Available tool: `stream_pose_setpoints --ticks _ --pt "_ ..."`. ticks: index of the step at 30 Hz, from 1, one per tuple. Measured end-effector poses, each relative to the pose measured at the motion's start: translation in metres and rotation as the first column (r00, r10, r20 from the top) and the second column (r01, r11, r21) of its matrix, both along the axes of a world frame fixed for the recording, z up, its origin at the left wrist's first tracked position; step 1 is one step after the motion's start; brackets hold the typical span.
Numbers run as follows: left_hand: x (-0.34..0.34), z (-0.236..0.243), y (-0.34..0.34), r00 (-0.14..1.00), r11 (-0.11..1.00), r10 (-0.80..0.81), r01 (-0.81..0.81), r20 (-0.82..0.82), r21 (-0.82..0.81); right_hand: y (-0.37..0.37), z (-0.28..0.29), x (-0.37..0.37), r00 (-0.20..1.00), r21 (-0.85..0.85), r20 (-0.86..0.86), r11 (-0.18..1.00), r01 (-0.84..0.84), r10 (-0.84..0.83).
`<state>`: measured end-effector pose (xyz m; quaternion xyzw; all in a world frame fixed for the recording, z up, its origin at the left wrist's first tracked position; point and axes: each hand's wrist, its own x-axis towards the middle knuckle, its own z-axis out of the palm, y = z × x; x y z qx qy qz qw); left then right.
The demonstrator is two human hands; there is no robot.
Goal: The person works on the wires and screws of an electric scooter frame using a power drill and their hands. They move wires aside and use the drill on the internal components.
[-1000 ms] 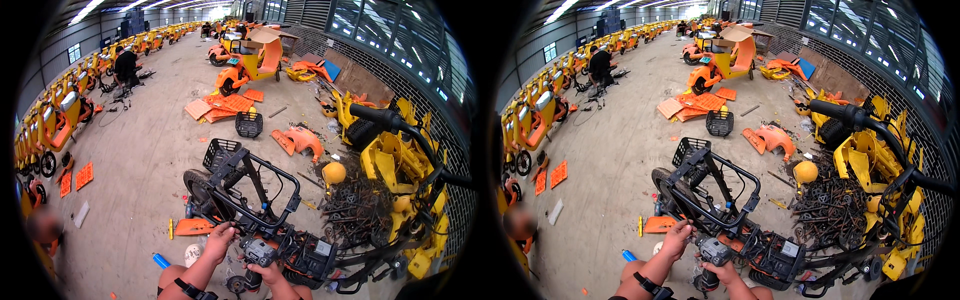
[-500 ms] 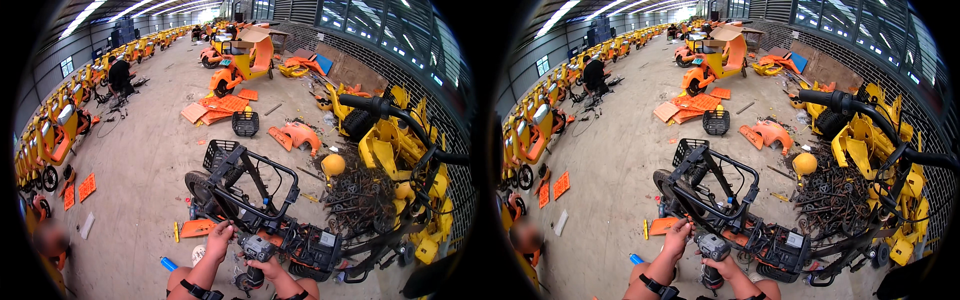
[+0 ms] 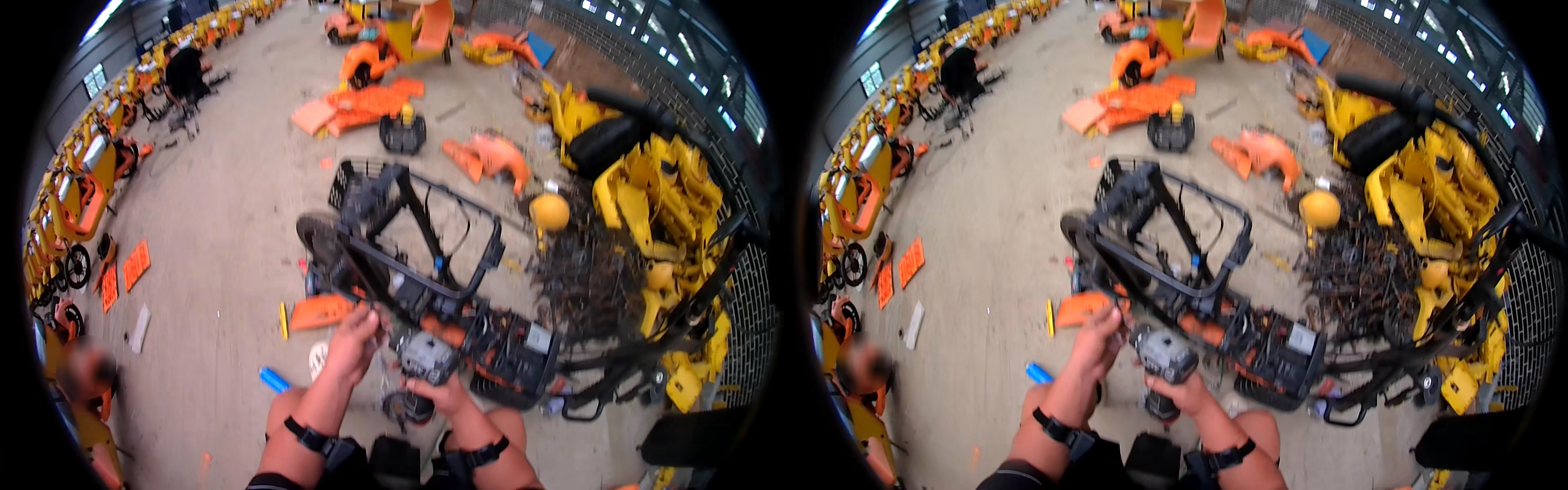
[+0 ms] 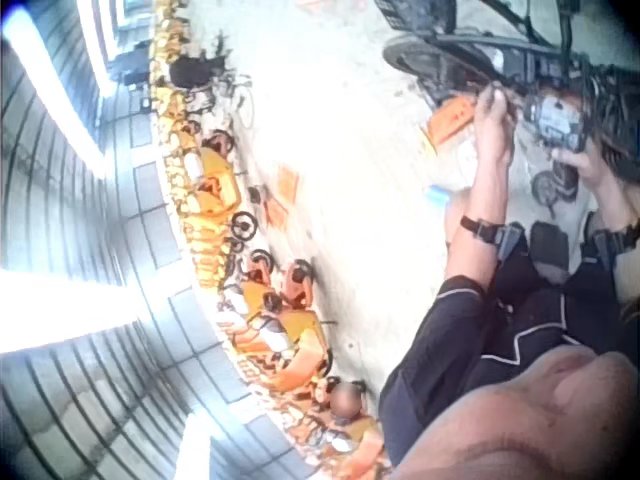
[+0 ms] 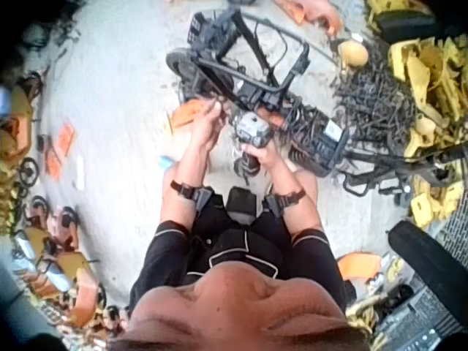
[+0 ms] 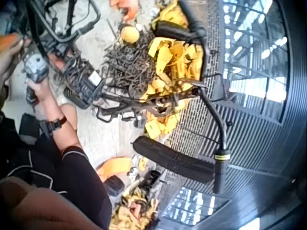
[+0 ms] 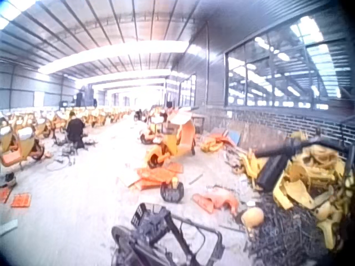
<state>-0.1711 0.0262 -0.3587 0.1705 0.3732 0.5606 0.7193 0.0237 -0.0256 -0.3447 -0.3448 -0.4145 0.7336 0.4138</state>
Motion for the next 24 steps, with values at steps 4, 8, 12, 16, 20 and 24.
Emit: stream_pose_setpoints --ticks 4,8,12,16,20,24 --pt "-0.015 -0.003 -0.008 0.996 0.999 0.019 -0.015 0.089 -0.037 -0.002 -0.006 -0.011 0.993 -0.003 -0.095 0.998 -0.065 0.064" --pt "-0.011 0.002 -0.003 0.986 0.998 0.003 0.007 0.165 -0.058 0.002 0.000 -0.004 0.995 0.012 -0.087 0.998 -0.056 0.057" --pt "-0.007 -0.001 0.006 0.983 0.997 -0.013 0.027 0.184 -0.075 0.007 -0.002 0.001 0.997 0.053 -0.045 0.997 -0.052 0.055" --pt "-0.005 0.001 0.008 0.972 0.997 -0.013 0.029 0.234 -0.067 0.007 -0.003 0.003 0.997 0.067 -0.060 0.997 -0.042 0.046" --pt "-0.004 0.000 0.009 0.963 0.998 -0.005 0.021 0.271 -0.056 0.007 -0.005 0.000 0.995 0.056 -0.096 0.998 -0.021 0.026" --pt "-0.004 0.000 0.008 0.960 0.998 0.012 0.008 0.280 -0.069 0.007 -0.006 0.000 0.993 0.059 -0.117 0.998 -0.026 0.033"
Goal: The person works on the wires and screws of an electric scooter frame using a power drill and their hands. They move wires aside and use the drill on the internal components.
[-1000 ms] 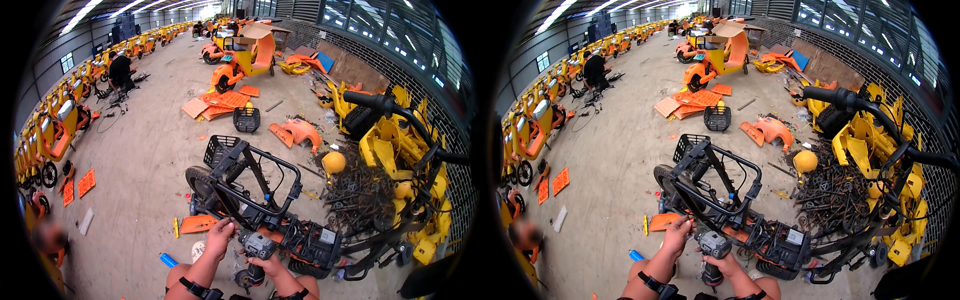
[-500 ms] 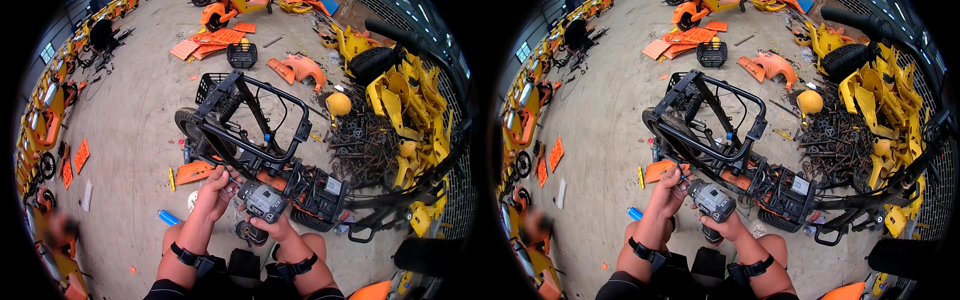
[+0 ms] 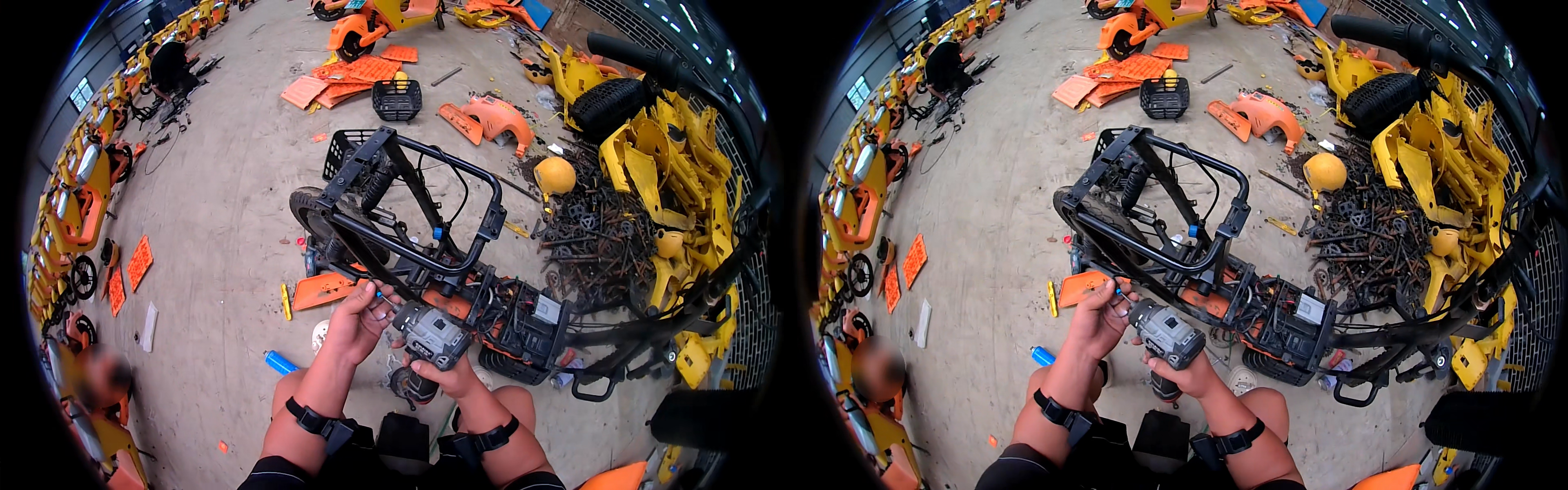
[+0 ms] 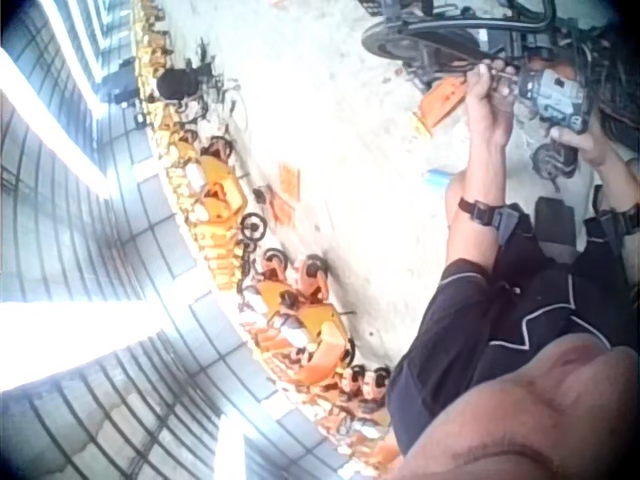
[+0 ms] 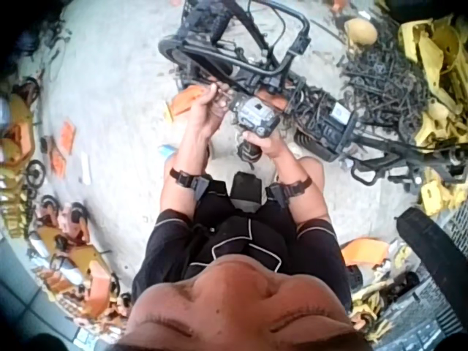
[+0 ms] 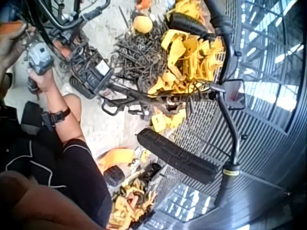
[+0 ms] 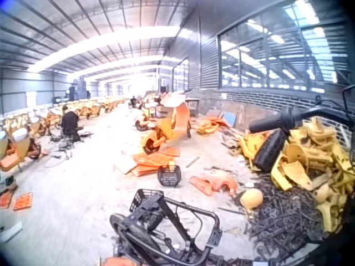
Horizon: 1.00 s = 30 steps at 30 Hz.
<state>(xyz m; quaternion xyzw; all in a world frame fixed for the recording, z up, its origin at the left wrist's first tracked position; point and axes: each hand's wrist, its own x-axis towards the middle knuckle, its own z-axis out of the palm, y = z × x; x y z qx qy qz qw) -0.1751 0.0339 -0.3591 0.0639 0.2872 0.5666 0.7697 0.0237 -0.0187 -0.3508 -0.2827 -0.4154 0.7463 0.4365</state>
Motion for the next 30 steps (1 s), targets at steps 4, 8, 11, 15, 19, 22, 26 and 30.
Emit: stream_pose_setpoints --ticks 4,8,11,15,19,22,26,30 --pt "-0.0044 -0.0035 -0.0012 1.000 0.998 0.024 -0.025 -0.015 -0.055 -0.0006 0.0033 -0.0010 1.000 -0.029 0.007 1.000 -0.004 0.004" --pt "-0.0055 -0.0035 -0.0026 1.000 0.998 0.013 -0.014 -0.009 -0.060 -0.0020 0.0036 -0.0028 1.000 -0.043 0.008 0.999 0.005 -0.005" --pt "-0.0045 -0.0024 -0.0029 0.998 0.999 -0.008 0.005 -0.058 -0.054 -0.0027 0.0039 -0.0019 1.000 -0.032 0.013 0.999 -0.004 0.005" --pt "-0.0024 0.0000 -0.0044 0.982 1.000 -0.026 0.028 -0.188 0.006 -0.0036 0.0016 -0.0009 0.999 -0.010 0.026 1.000 -0.018 0.018" --pt "-0.0002 -0.0009 -0.0035 0.964 0.997 -0.026 0.045 -0.265 0.063 -0.0029 -0.0028 0.0015 0.998 0.000 0.049 0.999 -0.035 0.035" --pt "0.0006 -0.0006 -0.0032 0.957 0.995 -0.008 0.035 -0.289 0.089 -0.0039 -0.0005 0.0019 0.997 0.000 0.062 0.999 -0.038 0.037" --pt "-0.0005 -0.0021 -0.0029 0.955 0.993 0.002 0.034 -0.297 0.113 -0.0052 0.0059 0.0020 0.999 0.001 0.046 1.000 -0.013 0.013" --pt "0.0002 -0.0007 -0.0039 0.948 0.995 0.007 0.025 -0.318 0.096 -0.0042 0.0057 0.0043 0.999 0.000 0.037 1.000 -0.010 0.010"
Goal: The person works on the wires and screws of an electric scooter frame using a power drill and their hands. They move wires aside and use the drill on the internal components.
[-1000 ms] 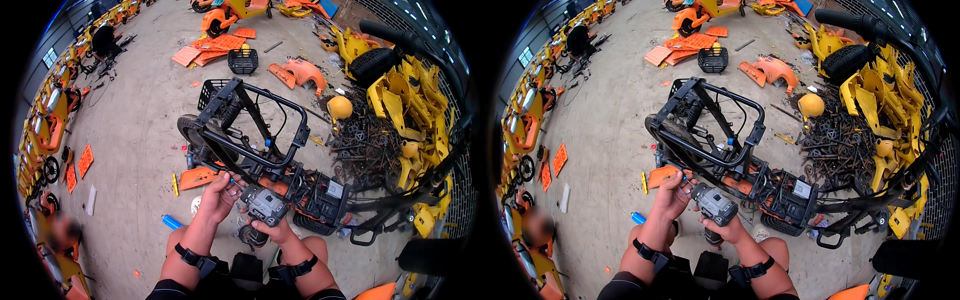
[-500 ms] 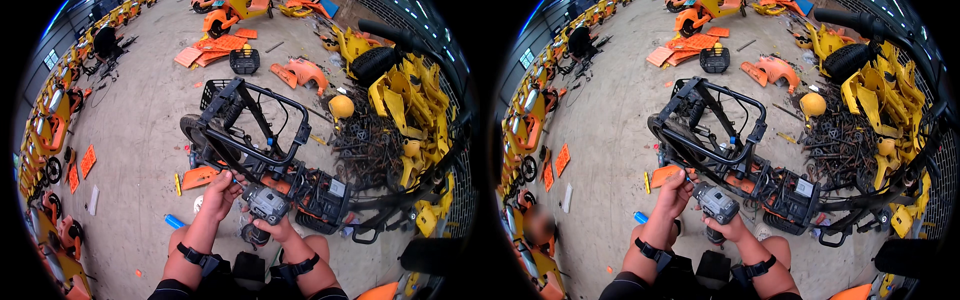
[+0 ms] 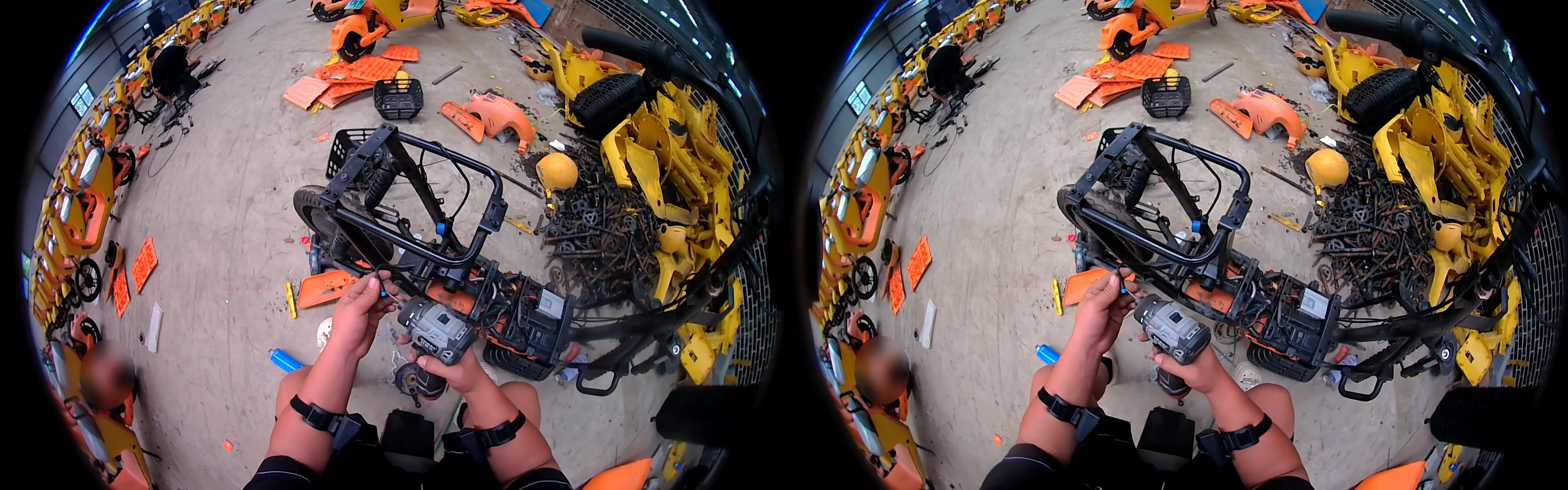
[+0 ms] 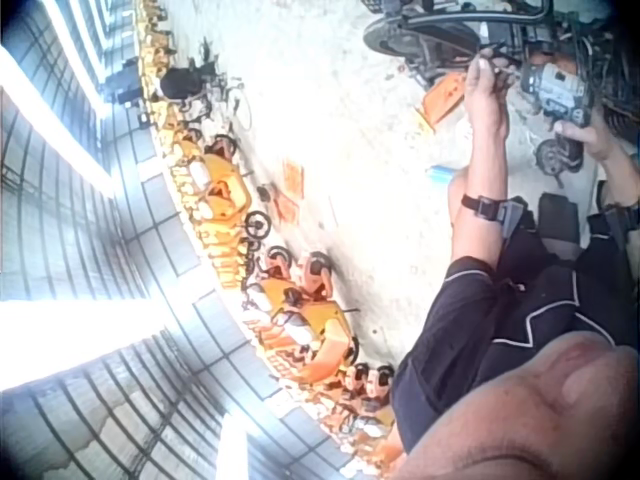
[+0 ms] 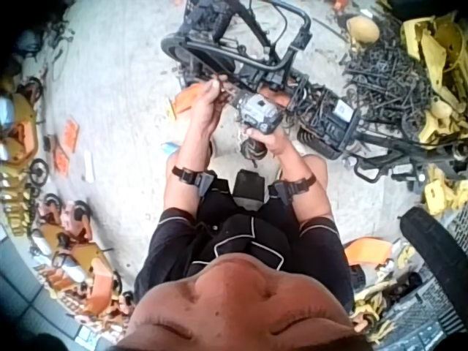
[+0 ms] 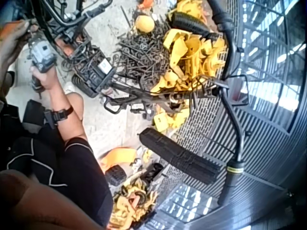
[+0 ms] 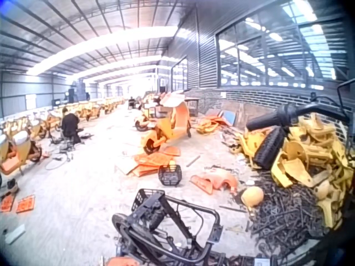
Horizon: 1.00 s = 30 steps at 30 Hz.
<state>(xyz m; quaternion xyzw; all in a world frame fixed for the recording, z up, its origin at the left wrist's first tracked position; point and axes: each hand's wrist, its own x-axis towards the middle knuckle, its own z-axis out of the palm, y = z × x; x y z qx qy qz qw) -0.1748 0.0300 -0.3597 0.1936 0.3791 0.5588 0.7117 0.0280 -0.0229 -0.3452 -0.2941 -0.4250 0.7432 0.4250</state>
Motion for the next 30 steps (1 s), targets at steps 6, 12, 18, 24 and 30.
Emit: stream_pose_setpoints --ticks 6,12,18,24,30 --pt "0.003 0.000 0.001 0.998 1.000 0.004 -0.004 -0.063 -0.001 0.000 0.001 0.001 0.999 0.019 0.045 1.000 -0.004 0.003" --pt "0.003 0.002 -0.002 0.987 1.000 0.016 -0.019 -0.161 -0.018 0.001 -0.007 0.005 0.995 0.046 0.093 0.999 -0.029 0.025" --pt "0.001 0.002 -0.002 0.947 1.000 0.003 -0.010 -0.320 -0.018 0.002 -0.017 0.006 0.953 0.126 0.302 0.990 -0.058 0.018" --pt "0.005 0.003 -0.001 0.912 1.000 -0.019 0.024 -0.409 0.006 0.000 -0.034 0.011 0.942 0.087 0.335 0.995 -0.039 0.007" --pt "0.005 -0.003 -0.001 0.907 1.000 -0.027 0.029 -0.420 -0.001 -0.001 -0.067 0.017 0.878 0.195 0.477 0.979 -0.060 -0.041"
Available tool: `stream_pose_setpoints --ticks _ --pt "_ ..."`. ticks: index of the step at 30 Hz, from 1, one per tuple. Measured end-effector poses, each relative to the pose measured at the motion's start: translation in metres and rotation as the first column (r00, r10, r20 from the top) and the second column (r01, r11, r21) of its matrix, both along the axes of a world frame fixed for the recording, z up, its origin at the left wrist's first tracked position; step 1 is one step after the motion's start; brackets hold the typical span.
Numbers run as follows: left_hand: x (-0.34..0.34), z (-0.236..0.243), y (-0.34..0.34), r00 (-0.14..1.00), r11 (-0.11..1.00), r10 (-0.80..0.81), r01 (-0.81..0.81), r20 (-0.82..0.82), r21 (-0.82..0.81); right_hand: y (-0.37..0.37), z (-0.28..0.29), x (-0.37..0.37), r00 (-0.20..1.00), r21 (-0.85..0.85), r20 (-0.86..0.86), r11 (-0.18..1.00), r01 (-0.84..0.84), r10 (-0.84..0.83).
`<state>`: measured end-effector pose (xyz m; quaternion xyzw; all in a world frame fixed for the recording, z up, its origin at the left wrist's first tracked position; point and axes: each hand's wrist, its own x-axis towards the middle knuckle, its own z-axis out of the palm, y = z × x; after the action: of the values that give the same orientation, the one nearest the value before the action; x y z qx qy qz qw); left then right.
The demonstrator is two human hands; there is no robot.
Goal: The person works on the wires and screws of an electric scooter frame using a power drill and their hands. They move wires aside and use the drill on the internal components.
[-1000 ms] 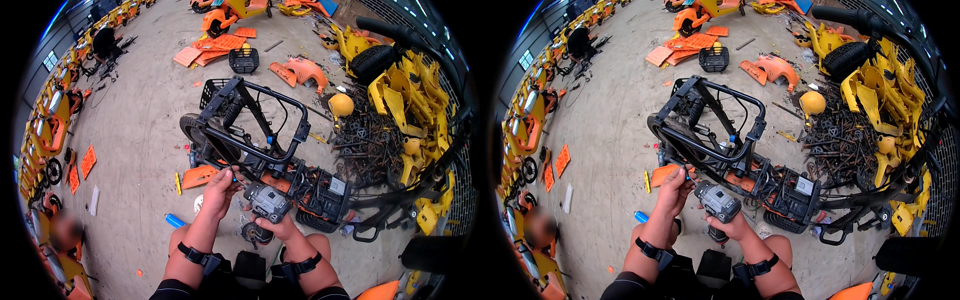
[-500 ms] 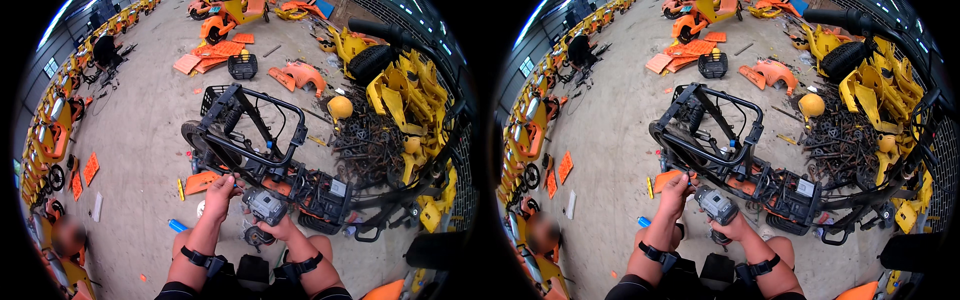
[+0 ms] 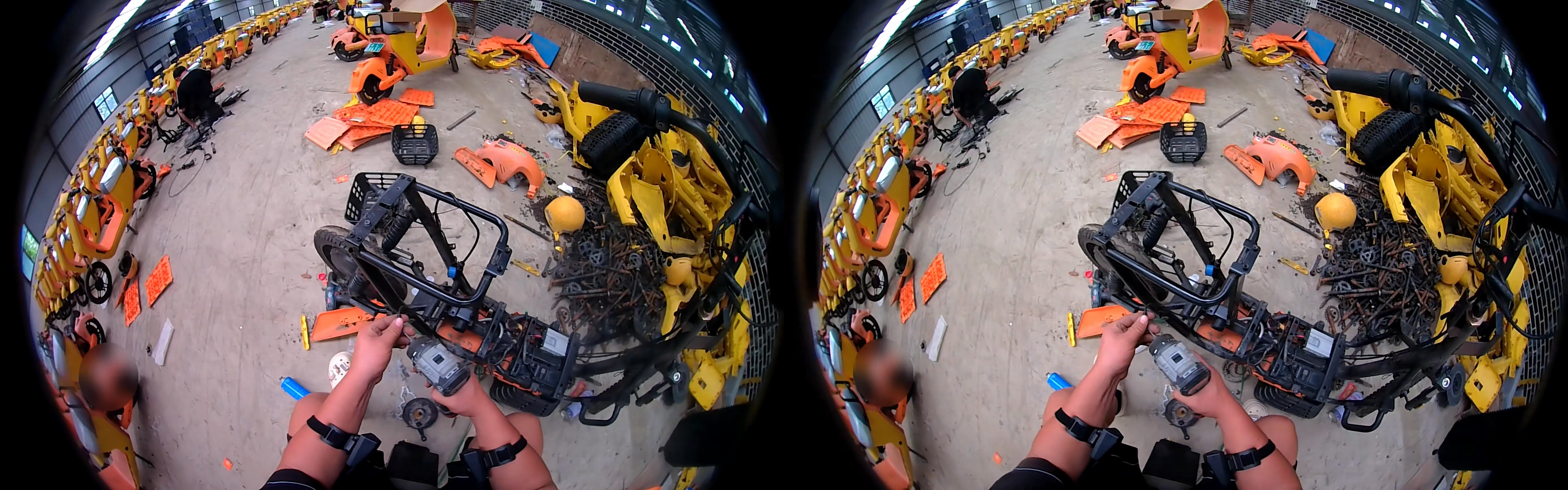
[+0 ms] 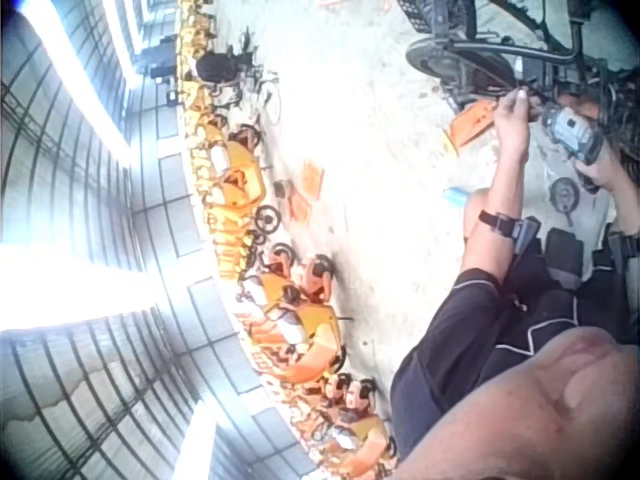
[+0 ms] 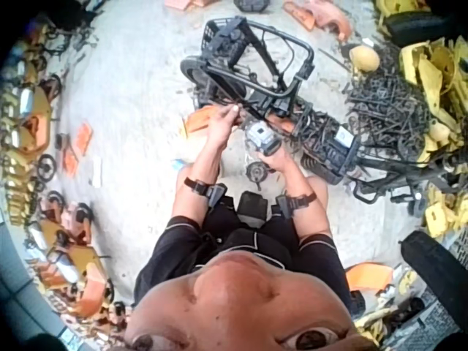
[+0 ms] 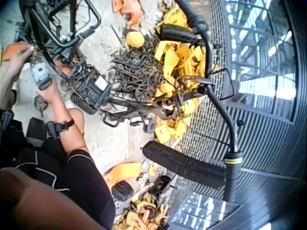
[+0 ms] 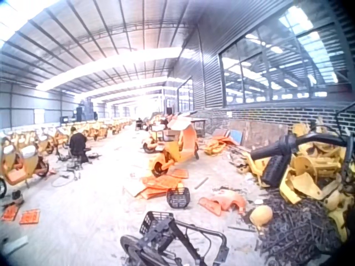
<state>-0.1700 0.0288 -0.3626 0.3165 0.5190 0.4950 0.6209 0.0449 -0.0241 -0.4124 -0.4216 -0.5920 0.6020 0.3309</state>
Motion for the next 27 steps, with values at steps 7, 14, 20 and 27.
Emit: stream_pose_setpoints --ticks 7,14,20,27 --pt "0.003 0.002 -0.002 1.000 1.000 0.002 -0.003 -0.024 -0.026 -0.005 0.030 -0.004 0.995 0.017 0.052 0.996 0.082 -0.083" --pt "0.006 0.003 -0.002 0.998 0.999 -0.018 0.016 -0.056 -0.028 -0.002 0.042 -0.002 0.971 0.255 0.209 0.965 0.062 -0.117" --pt "0.002 -0.006 -0.003 0.999 1.000 -0.018 0.017 -0.033 -0.022 0.000 0.045 -0.008 0.948 0.346 0.291 0.938 0.021 -0.128" --pt "-0.009 -0.005 0.005 0.995 0.998 0.003 0.003 0.100 -0.056 0.001 0.028 -0.019 0.993 0.091 0.084 0.993 0.080 -0.088"
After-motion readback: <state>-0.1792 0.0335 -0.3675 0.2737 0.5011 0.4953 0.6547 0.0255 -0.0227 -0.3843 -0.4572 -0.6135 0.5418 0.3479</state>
